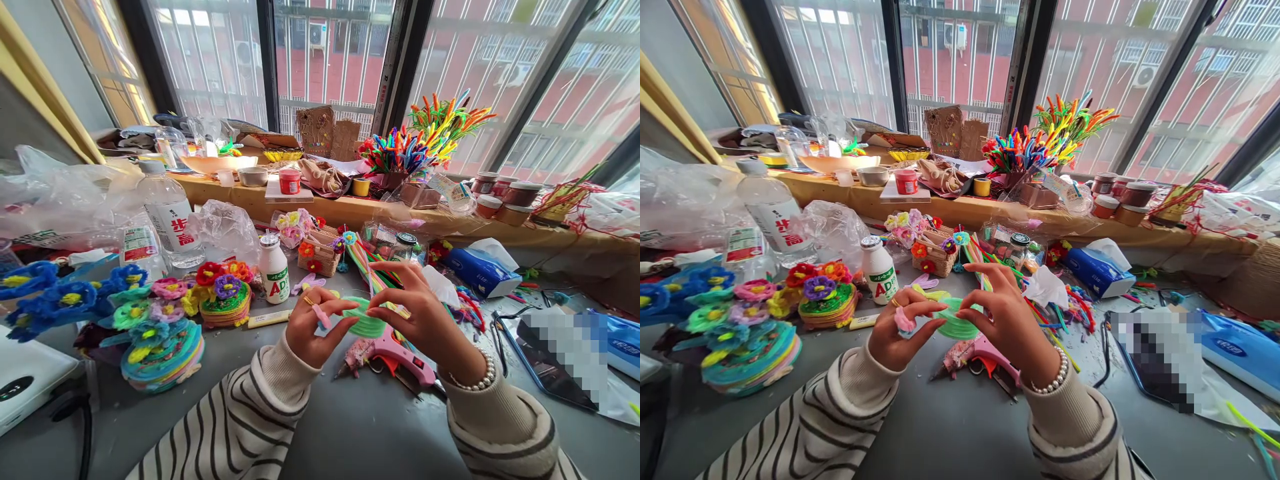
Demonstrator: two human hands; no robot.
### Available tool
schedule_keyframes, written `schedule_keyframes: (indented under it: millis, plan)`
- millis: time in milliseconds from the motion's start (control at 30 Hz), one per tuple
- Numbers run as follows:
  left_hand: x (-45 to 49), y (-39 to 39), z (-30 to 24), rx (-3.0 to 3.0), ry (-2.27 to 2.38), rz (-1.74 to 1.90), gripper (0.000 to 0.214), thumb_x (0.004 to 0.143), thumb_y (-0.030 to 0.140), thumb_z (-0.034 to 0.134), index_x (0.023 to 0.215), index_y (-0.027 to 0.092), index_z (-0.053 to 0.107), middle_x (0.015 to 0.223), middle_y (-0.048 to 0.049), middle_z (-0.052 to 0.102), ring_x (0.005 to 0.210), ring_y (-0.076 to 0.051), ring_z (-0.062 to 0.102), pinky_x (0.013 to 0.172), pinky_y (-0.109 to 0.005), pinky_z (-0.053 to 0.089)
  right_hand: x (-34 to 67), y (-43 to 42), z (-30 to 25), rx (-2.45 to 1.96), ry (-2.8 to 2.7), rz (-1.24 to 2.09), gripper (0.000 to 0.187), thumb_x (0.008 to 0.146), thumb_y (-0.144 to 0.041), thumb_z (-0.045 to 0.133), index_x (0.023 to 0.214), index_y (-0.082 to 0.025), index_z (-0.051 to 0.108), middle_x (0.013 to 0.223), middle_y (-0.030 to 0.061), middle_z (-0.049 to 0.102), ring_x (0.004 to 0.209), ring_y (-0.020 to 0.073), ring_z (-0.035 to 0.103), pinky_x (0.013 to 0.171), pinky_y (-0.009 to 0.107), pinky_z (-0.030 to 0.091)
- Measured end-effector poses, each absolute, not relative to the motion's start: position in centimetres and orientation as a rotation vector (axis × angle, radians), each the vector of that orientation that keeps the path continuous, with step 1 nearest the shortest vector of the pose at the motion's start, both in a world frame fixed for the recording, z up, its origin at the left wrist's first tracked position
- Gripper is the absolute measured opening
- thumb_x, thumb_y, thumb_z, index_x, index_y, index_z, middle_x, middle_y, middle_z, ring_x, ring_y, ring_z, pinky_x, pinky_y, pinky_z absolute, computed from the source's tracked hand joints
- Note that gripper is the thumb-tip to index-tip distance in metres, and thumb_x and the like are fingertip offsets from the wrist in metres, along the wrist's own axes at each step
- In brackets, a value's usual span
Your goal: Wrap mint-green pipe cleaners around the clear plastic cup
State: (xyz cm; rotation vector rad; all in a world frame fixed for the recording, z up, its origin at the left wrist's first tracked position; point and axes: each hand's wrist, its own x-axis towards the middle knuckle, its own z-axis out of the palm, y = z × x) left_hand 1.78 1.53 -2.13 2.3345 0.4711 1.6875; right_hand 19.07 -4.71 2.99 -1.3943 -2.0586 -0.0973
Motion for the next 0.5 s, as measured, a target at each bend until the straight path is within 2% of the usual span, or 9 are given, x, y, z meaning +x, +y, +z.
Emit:
schedule_keyframes:
  millis: [233, 500]
  plan:
    - [1.8, 1.6, -2.3, 2.466, 0.519, 1.674, 0.009, 0.070, 0.018, 0.062, 0.078, 0.017, 0.065, 0.068, -0.0032, 0.055, 0.065, -0.014, 0.056, 0.061, -0.030, 0.047, 18.3, -4.6, 2.4, -1.385, -2.091, -0.180, 0.012, 0.078, -0.029, 0.056, 0.070, -0.023, 0.063, 0.120, 0.0066, 0.048, 0.113, 0.0258, 0.038, 0.094, 0.047, 0.034]
    - [2.0, 1.4, -2.5, 2.511, 0.541, 1.778, 0.014, 0.067, 0.012, 0.063, 0.079, 0.019, 0.063, 0.065, -0.0009, 0.056, 0.063, -0.012, 0.056, 0.061, -0.029, 0.046, 17.6, -4.6, 2.1, -1.428, -2.057, -0.227, 0.012, 0.078, -0.027, 0.055, 0.070, -0.022, 0.062, 0.121, 0.0077, 0.047, 0.115, 0.0269, 0.036, 0.094, 0.047, 0.035]
